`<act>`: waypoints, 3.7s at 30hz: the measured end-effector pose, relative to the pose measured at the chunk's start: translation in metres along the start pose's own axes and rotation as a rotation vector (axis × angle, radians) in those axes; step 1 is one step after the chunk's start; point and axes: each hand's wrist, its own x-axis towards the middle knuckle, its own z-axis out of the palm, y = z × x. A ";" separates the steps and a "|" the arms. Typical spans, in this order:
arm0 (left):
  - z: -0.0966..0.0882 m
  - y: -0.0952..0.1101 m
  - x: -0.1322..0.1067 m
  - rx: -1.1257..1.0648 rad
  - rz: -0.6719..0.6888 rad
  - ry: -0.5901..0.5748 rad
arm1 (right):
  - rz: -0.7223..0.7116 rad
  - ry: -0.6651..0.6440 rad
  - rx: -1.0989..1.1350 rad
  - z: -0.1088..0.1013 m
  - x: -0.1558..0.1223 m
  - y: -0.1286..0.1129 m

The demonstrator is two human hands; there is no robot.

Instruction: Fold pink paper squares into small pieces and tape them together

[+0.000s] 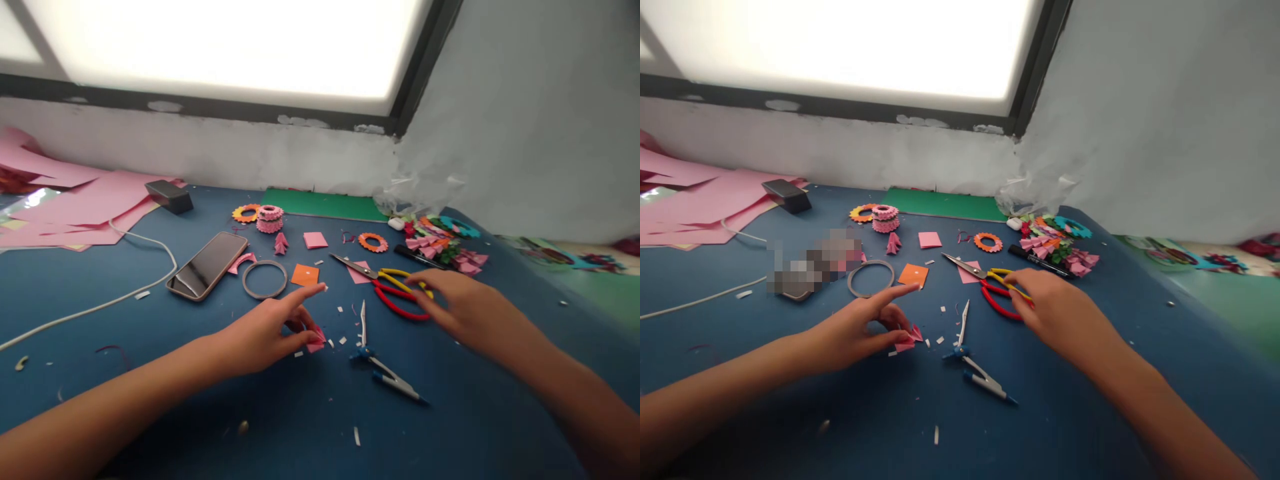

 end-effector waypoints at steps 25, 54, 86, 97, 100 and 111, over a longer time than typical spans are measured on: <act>-0.003 0.010 0.004 -0.786 -0.099 0.584 | 0.079 -0.139 0.455 0.026 0.027 -0.052; 0.011 0.014 0.003 -0.966 -0.250 0.669 | 0.018 -0.119 0.191 0.026 0.025 -0.083; 0.017 0.020 -0.001 -1.285 -0.284 0.579 | -0.040 -0.079 0.227 0.027 0.021 -0.085; 0.018 0.019 0.001 -1.255 -0.323 0.602 | -0.054 -0.080 0.201 0.029 0.019 -0.085; 0.017 0.018 0.001 -1.268 -0.322 0.593 | -0.063 -0.074 0.186 0.029 0.018 -0.086; 0.019 0.017 0.001 -1.289 -0.313 0.587 | -0.103 0.026 0.099 0.026 0.018 -0.086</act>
